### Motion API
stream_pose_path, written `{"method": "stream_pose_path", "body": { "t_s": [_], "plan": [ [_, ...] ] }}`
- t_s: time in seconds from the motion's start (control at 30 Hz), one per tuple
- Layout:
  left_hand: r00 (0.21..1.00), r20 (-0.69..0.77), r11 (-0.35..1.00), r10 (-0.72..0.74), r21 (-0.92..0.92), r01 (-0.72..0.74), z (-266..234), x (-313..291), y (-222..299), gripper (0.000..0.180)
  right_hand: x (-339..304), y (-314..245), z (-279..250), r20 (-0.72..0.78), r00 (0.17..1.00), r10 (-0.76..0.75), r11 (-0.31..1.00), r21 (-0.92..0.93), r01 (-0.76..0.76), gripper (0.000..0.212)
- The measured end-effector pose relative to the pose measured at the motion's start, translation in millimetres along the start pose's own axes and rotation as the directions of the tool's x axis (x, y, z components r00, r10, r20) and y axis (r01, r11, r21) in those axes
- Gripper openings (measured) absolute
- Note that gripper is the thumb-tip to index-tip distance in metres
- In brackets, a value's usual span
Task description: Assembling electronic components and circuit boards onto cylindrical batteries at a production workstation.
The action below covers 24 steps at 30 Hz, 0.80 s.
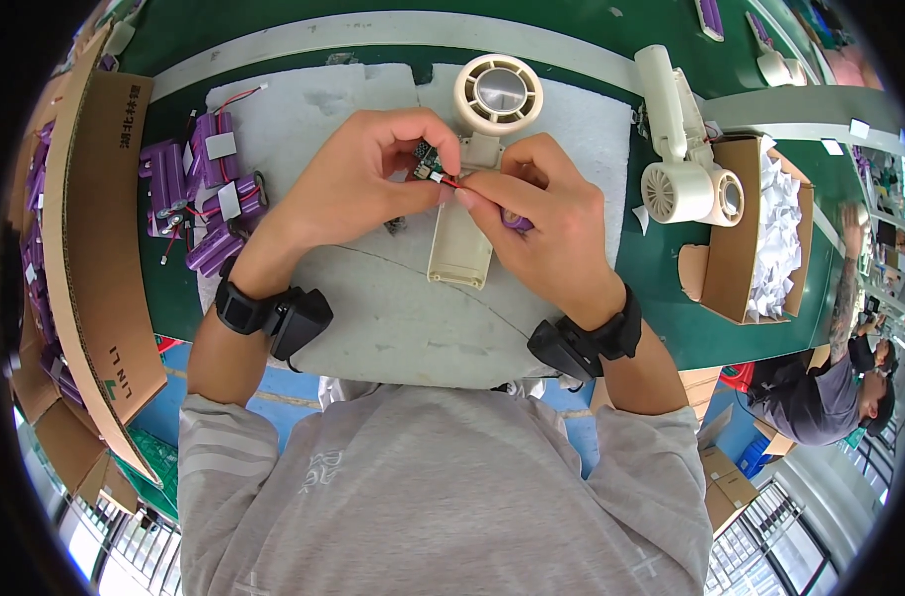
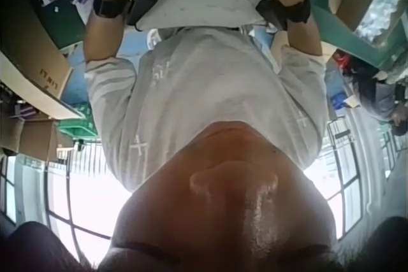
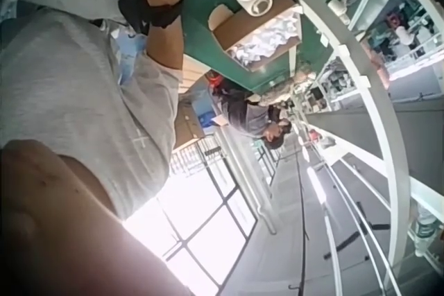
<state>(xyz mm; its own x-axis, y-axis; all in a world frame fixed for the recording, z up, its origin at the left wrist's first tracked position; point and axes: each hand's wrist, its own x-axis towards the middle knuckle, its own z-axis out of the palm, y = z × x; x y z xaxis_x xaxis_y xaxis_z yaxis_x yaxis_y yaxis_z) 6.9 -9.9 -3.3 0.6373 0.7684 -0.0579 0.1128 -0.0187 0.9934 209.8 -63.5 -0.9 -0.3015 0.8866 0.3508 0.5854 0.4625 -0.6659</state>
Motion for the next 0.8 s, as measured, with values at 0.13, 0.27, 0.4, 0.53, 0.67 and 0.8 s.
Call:
{"method": "stream_pose_path", "body": {
  "t_s": [0.13,0.27,0.4,0.53,0.67,0.8],
  "plan": [
    [1.0,0.022,0.996,0.004,-0.091,-0.002,-3,0,-3,0.021,1,-2,0,0.023,1.0,-0.001,0.999,-0.033,0.002,0.015],
    [1.0,0.019,0.971,-0.014,-0.238,0.018,-5,-1,0,0.025,1,-3,1,0.022,1.0,0.004,0.999,-0.041,-0.003,0.014],
    [0.995,0.06,0.956,-0.074,-0.281,0.088,-14,-1,2,0.032,-1,-2,2,-0.017,0.999,0.03,0.999,-0.031,-0.03,0.014],
    [0.994,0.056,0.97,-0.093,-0.219,0.103,-15,-1,4,0.034,-1,-2,3,-0.051,0.998,0.038,0.999,-0.018,-0.039,0.013],
    [0.999,-0.009,0.982,-0.044,-0.182,0.042,-12,-1,1,0.033,-1,-3,3,-0.062,0.998,0.029,0.999,-0.019,-0.031,0.012],
    [0.999,-0.035,0.985,-0.019,-0.173,0.013,-10,-1,3,0.032,-2,-2,3,-0.055,0.998,0.007,0.999,-0.033,-0.009,0.012]
  ]
}}
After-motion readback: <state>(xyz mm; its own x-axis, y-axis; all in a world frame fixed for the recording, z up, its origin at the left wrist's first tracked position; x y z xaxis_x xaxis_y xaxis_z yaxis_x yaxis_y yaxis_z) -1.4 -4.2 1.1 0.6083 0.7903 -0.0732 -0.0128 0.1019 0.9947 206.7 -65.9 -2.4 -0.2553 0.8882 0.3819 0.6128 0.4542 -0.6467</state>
